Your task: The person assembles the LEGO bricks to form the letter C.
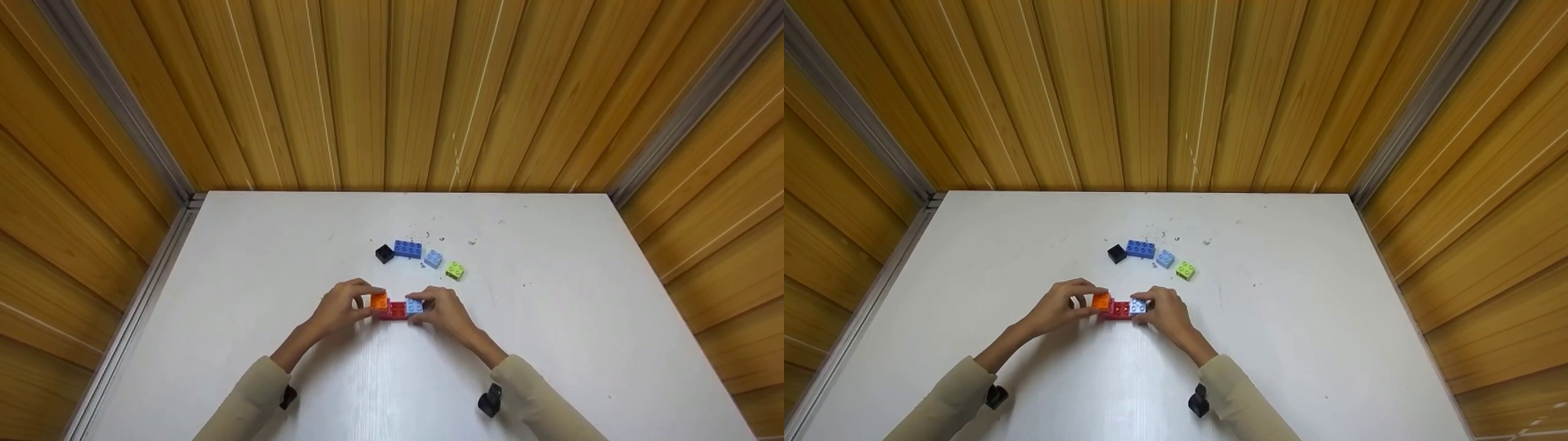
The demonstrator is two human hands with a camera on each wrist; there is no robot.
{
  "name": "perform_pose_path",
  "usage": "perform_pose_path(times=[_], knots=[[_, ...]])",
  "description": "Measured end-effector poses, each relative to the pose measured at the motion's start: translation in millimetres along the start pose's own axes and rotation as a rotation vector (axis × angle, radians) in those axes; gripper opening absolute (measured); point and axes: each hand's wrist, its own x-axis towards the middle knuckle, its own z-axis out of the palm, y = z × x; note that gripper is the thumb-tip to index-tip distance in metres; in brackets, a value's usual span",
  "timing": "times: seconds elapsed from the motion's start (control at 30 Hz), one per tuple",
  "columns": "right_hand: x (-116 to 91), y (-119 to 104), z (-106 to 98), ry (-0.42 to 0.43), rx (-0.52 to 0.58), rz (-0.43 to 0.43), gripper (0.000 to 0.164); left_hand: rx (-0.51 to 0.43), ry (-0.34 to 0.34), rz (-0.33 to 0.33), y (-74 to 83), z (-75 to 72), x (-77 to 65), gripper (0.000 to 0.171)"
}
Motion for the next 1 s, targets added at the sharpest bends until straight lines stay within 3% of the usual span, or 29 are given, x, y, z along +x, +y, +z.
perform_pose_path(times=[0.27, 0.77, 1.0], knots=[[-2.0, 2.7, 3.7, 0.022, -0.018, -0.044, 0.043, -0.009, -0.031, -0.033, 2.1, 1.9, 1.5, 0.036], [2.3, 1.2, 1.6, 0.001, 0.019, -0.010, 0.045, -0.008, -0.053, -0.078, 2.3, -2.0, 12.4, 0.035], [1.1, 2.8, 1.7, 0.005, 0.064, 0.011, 0.044, 0.103, -0.036, -0.092, 8.7, 0.4, 16.6, 0.035]])
